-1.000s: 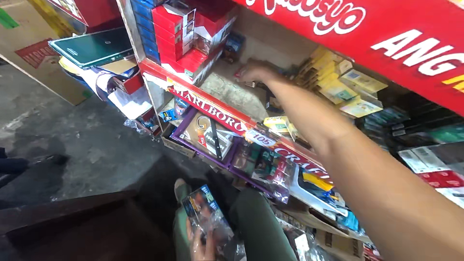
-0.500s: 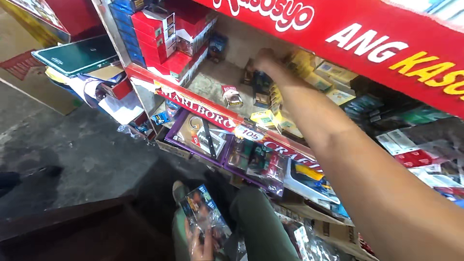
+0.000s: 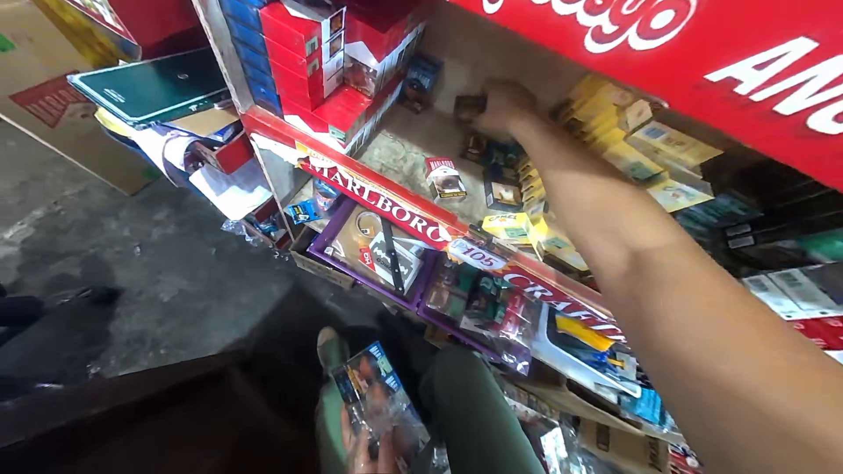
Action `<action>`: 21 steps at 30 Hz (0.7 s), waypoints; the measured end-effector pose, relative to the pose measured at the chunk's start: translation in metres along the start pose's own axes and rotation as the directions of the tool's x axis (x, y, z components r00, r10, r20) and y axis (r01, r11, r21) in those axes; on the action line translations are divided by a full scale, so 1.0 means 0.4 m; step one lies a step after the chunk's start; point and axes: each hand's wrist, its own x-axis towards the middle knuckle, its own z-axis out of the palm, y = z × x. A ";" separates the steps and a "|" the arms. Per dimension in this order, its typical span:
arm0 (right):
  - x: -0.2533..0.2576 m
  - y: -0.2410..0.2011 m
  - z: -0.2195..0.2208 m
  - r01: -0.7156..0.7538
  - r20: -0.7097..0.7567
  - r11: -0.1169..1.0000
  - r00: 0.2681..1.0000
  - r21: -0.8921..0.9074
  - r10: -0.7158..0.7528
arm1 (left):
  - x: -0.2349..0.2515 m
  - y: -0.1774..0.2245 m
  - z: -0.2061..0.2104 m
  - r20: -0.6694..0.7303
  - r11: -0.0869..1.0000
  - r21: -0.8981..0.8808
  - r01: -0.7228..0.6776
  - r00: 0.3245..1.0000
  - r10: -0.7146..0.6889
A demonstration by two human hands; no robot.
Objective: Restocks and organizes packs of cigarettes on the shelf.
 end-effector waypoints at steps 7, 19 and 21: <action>0.004 -0.199 -0.043 0.243 -0.044 0.969 0.970 0.054 -0.241 | -0.002 -0.009 -0.005 -0.019 1.000 -0.016 -0.018 1.000 0.018; -0.050 -0.179 -0.093 0.079 0.020 0.997 0.997 -0.006 -0.079 | -0.005 -0.006 -0.014 0.000 1.000 0.026 -0.008 1.000 0.008; -0.081 -0.125 -0.124 -0.032 0.256 0.960 0.961 -0.277 0.106 | -0.009 -0.009 -0.018 -0.001 1.000 0.020 0.009 1.000 -0.009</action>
